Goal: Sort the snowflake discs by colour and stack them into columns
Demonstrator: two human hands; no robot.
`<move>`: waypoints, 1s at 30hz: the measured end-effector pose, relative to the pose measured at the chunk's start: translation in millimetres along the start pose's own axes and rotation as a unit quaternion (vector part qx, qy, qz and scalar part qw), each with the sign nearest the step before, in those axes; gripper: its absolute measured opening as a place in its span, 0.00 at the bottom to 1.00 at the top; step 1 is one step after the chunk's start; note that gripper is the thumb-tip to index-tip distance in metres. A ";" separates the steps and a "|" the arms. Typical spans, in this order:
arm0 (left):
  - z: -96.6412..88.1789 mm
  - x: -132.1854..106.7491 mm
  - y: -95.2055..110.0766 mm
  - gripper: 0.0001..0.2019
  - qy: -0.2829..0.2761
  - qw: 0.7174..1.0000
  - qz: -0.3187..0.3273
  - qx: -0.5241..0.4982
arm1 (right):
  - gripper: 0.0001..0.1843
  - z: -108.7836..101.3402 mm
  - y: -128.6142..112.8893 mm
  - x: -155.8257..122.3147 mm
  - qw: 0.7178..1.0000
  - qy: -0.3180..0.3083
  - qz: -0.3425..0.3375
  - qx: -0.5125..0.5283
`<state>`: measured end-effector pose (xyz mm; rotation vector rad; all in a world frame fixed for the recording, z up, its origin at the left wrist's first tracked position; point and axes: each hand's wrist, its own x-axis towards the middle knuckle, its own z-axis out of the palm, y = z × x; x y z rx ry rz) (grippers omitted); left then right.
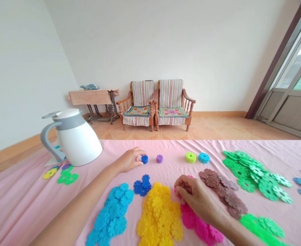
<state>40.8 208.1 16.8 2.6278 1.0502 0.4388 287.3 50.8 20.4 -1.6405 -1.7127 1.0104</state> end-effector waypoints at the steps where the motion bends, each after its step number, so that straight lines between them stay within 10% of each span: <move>1: 0.7 -1.1 -1.2 0.18 0.002 1.000 -0.003 0.000 | 0.08 0.2 -0.3 -0.1 1.000 0.000 -0.001 0.000; 30: 2.4 11.6 -4.7 0.14 -0.012 0.999 -0.025 -0.018 | 0.08 1.4 5.6 2.0 1.000 0.000 -0.013 0.013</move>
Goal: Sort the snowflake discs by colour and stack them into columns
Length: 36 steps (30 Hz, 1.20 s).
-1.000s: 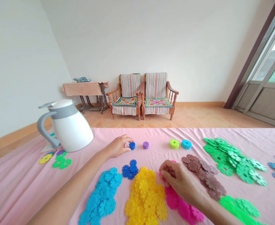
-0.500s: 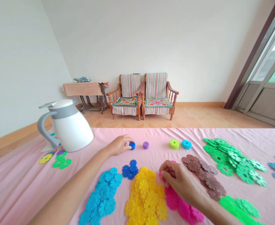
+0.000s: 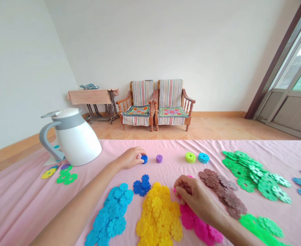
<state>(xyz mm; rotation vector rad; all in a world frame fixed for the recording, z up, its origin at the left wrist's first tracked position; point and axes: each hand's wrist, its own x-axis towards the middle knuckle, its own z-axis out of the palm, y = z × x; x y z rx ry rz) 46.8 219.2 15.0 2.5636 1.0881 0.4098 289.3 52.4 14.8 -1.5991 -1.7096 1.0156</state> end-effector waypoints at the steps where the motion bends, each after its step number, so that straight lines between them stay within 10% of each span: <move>1: -0.7 -0.3 0.7 0.16 -0.001 1.000 0.002 0.002 | 0.08 -0.3 -0.9 -0.1 1.000 0.000 0.002 -0.005; 30: 5.0 9.7 5.1 0.12 -0.070 0.994 0.056 0.059 | 0.07 -2.0 -5.9 -2.2 1.000 0.001 -0.002 0.004; 36: -1.6 -8.6 9.6 0.18 0.018 0.998 0.010 0.058 | 0.08 2.1 7.6 1.4 0.997 0.013 -0.037 0.061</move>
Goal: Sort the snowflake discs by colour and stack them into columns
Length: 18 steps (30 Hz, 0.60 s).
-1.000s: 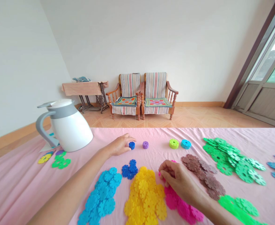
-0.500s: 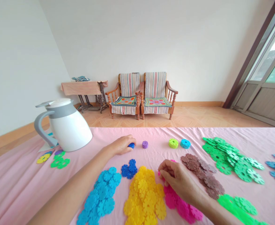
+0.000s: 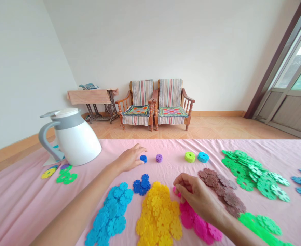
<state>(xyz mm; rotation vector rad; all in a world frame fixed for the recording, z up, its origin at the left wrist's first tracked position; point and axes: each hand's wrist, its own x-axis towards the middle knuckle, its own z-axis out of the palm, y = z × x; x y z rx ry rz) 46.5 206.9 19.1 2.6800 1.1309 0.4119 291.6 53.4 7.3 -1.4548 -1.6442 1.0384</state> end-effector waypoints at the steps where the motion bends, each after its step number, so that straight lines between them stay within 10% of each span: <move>1: -2.5 -5.6 3.0 0.14 0.011 1.000 -0.008 -0.007 | 0.08 0.0 2.8 1.0 1.000 0.002 -0.010 0.010; 10: -14.1 -58.3 40.1 0.13 -0.113 0.990 -0.029 -0.078 | 0.09 -8.9 7.3 -12.9 1.000 0.009 -0.024 -0.014; 18: 2.3 -73.2 50.3 0.10 -0.079 0.993 -0.050 -0.074 | 0.12 -10.4 24.8 -44.0 0.998 0.030 -0.029 -0.046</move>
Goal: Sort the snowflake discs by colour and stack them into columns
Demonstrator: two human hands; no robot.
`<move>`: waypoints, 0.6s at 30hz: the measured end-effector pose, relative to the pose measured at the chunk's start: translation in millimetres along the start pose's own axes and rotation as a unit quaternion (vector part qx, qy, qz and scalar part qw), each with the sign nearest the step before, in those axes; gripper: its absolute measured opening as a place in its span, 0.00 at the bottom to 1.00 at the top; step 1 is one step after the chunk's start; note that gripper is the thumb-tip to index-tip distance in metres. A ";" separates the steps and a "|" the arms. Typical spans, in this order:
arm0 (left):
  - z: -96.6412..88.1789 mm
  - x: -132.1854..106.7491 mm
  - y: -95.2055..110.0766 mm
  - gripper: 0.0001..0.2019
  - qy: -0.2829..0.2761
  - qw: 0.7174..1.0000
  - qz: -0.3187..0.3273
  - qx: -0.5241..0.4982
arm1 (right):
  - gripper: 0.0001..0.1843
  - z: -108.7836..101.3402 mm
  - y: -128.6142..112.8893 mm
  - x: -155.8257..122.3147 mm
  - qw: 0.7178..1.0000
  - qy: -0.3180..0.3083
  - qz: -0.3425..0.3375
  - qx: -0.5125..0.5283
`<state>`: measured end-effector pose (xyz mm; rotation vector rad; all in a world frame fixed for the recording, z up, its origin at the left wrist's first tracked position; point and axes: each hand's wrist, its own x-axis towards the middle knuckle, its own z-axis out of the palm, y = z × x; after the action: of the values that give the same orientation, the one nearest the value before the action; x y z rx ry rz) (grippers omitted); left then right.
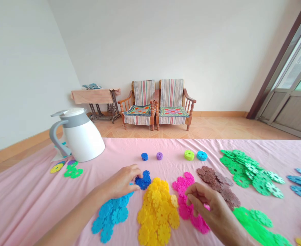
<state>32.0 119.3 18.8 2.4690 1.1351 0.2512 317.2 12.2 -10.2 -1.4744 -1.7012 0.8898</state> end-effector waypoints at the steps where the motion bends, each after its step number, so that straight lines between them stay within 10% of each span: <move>1: 0.9 -0.1 0.1 0.10 0.002 1.000 -0.002 -0.003 | 0.13 0.3 1.1 -1.6 1.000 0.001 -0.003 0.006; 18: -7.0 75.3 -35.3 0.10 0.215 0.968 -0.113 -0.056 | 0.13 -2.3 0.0 -5.7 0.999 0.012 -0.035 0.007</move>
<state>54.7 199.0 9.2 2.2179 1.5159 0.7875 319.7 6.7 -9.5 -1.4018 -1.7140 0.8424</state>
